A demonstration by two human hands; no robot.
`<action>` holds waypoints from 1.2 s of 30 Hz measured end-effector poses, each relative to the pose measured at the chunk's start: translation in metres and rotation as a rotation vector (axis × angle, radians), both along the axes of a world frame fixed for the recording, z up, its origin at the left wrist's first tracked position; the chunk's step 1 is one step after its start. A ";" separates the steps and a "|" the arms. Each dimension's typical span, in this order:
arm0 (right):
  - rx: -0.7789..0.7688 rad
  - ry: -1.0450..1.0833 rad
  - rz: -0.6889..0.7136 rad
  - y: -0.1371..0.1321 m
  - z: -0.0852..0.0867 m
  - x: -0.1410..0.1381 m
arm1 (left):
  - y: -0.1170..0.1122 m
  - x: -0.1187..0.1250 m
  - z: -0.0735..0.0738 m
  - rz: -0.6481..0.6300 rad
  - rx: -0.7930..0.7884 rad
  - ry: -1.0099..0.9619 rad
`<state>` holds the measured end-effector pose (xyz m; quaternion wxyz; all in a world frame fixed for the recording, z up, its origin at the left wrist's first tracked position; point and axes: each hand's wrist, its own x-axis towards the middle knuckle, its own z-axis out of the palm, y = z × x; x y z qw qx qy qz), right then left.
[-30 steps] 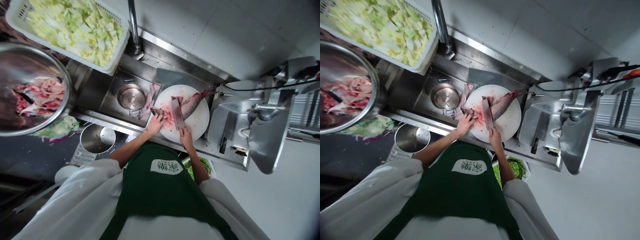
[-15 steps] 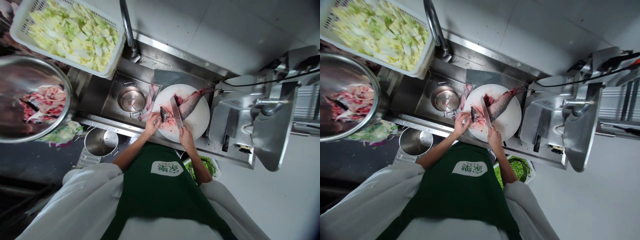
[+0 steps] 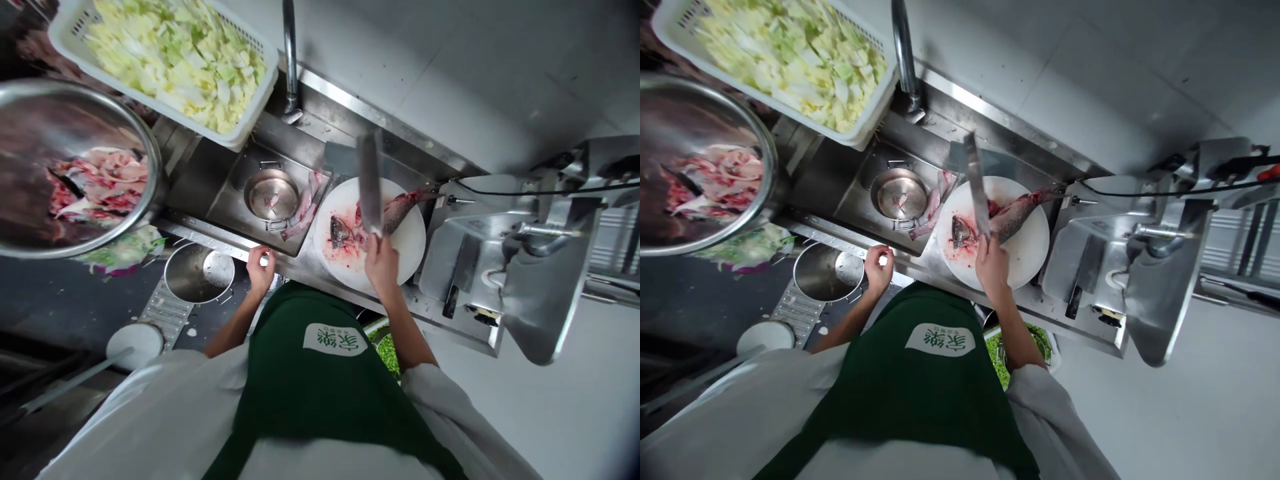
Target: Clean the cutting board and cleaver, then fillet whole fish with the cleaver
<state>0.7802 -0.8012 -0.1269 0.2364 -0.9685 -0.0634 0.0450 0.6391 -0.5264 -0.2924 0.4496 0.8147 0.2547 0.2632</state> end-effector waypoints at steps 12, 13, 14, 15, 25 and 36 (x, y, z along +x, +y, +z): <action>0.007 0.239 0.003 0.018 -0.085 -0.008 | -0.040 0.078 0.016 -0.183 -0.081 -0.103; 0.030 0.235 -0.003 0.015 -0.085 -0.007 | -0.047 0.086 0.018 -0.228 -0.086 -0.108; 0.054 0.228 -0.009 0.013 -0.085 -0.007 | -0.054 0.093 0.020 -0.267 -0.088 -0.111; 0.076 0.219 -0.012 0.010 -0.085 -0.006 | -0.060 0.098 0.022 -0.293 -0.090 -0.114; 0.040 0.226 -0.020 0.006 -0.063 -0.009 | -0.060 0.061 0.010 -0.094 -0.173 -0.092; 0.029 -0.123 0.036 0.004 0.032 0.019 | -0.040 0.037 -0.001 0.152 -0.327 -0.047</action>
